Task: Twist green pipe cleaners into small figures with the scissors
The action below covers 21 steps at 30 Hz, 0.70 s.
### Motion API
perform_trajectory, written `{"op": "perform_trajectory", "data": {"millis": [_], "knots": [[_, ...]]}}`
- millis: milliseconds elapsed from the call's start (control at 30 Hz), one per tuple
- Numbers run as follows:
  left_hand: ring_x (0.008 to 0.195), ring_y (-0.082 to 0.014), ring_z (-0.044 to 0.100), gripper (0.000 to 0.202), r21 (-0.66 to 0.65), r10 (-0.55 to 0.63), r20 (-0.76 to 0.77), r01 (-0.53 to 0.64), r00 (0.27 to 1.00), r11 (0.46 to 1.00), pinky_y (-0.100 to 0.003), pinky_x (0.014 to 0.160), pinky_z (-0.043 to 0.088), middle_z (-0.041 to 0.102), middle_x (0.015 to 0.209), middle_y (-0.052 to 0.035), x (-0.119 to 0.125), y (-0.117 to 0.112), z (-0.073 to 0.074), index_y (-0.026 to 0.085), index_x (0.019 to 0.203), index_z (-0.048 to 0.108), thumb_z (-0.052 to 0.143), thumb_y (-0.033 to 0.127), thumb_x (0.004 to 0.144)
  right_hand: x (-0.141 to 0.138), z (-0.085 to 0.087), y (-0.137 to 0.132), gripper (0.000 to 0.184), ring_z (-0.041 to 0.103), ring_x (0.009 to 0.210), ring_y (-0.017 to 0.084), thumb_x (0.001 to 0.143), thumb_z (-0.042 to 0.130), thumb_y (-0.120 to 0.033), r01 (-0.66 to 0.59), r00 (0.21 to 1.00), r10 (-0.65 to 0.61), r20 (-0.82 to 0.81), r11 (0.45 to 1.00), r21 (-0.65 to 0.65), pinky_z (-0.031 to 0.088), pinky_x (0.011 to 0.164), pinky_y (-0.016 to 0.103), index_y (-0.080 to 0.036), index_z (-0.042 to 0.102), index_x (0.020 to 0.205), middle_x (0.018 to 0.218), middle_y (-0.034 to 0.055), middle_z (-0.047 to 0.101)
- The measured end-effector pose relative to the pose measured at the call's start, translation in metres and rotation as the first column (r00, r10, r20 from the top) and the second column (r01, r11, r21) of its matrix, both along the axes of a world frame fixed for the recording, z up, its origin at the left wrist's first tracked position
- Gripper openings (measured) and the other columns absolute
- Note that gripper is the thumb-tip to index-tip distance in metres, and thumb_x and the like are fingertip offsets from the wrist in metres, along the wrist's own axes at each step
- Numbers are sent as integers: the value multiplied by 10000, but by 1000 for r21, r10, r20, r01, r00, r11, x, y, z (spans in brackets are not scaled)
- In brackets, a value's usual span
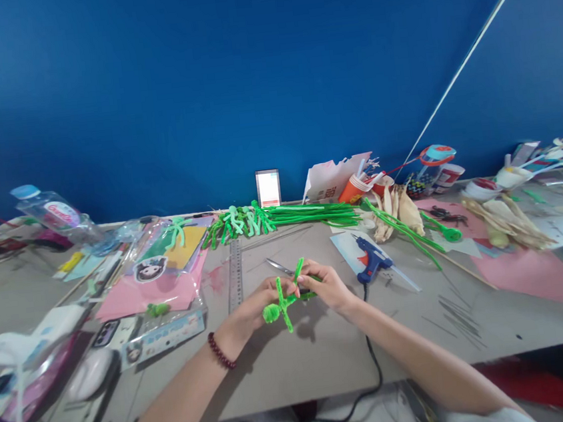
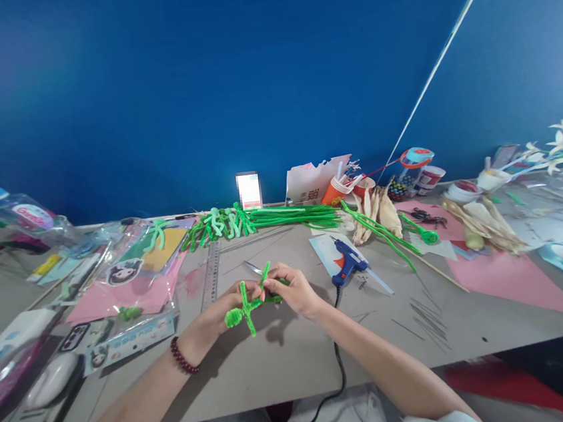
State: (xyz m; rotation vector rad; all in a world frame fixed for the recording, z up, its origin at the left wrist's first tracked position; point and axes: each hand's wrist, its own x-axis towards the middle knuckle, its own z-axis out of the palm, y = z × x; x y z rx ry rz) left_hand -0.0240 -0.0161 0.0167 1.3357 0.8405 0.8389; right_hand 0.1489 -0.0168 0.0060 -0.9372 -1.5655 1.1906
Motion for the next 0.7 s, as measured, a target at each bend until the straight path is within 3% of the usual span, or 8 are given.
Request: {"op": "perform_trajectory", "data": {"millis": [100, 200, 267, 333, 400, 467, 567, 700], "knots": [[680, -215, 602, 269, -172, -81, 77, 93, 994, 981, -338, 644, 467, 647, 662, -77, 1, 7, -2, 184, 644, 663, 575, 418, 742, 0, -1, 2, 292, 533, 657, 140, 779, 602, -428, 102, 995, -103, -15, 992, -71, 419, 638, 260, -182, 663, 634, 716, 21, 582], [707, -219, 605, 320, -138, 115, 95, -101, 989, 985, -356, 676, 479, 651, 712, -88, 2, 14, -6, 161, 739, 655, 445, 395, 800, 1, -3, 5, 269, 539, 668, 150, 738, 630, -424, 255, 967, -255, 14, 964, -72, 411, 651, 265, -177, 653, 633, 686, 17, 590], [729, -201, 593, 299, 42, 324, 45, -326, 945, 944, -345, 692, 475, 637, 763, -78, 1, 13, -5, 164, 812, 632, 402, 356, 821, 2, -4, 6, 261, 540, 667, 153, 712, 646, -425, 341, 940, -342, 14, 934, -103, 406, 645, 264, -173, 658, 646, 678, 17, 603], [781, -186, 570, 196, 359, 484, -52, -436, 873, 825, -328, 735, 461, 608, 809, -58, 1, 7, 0, 185, 823, 607, 467, 322, 812, 1, -4, 6, 271, 531, 644, 149, 691, 659, -436, 400, 914, -407, -4, 901, -166, 398, 618, 260, -166, 664, 662, 667, 18, 611], [850, -187, 550, 127, 651, 572, -120, -371, 811, 662, -332, 807, 439, 575, 842, -49, 2, -1, 6, 194, 772, 598, 542, 306, 792, 0, -6, 5, 287, 518, 618, 143, 680, 666, -447, 426, 897, -442, -21, 877, -222, 386, 589, 256, -160, 670, 679, 649, 16, 610], [877, -185, 535, 100, 790, 601, -178, -252, 779, 560, -332, 828, 429, 564, 892, -49, 5, -8, 8, 204, 813, 619, 571, 291, 793, -2, -8, 3, 300, 513, 608, 141, 674, 667, -454, 428, 893, -449, -34, 870, -246, 378, 573, 253, -155, 677, 693, 643, 16, 611], [903, -201, 519, 142, 849, 615, -289, -101, 734, 519, -351, 825, 422, 565, 982, -68, 10, -11, 3, 208, 899, 642, 589, 298, 802, -7, -10, 0, 300, 526, 627, 148, 672, 669, -450, 415, 898, -438, -46, 876, -246, 379, 580, 254, -152, 687, 703, 659, 25, 624], [923, -222, 508, 132, 849, 649, -345, -69, 679, 523, -377, 812, 407, 575, 1015, -80, 12, -7, -7, 206, 817, 666, 578, 304, 816, -12, -10, -5, 278, 544, 655, 155, 683, 664, -435, 375, 914, -400, -63, 894, -245, 396, 608, 261, -158, 685, 682, 693, 34, 643]]}}
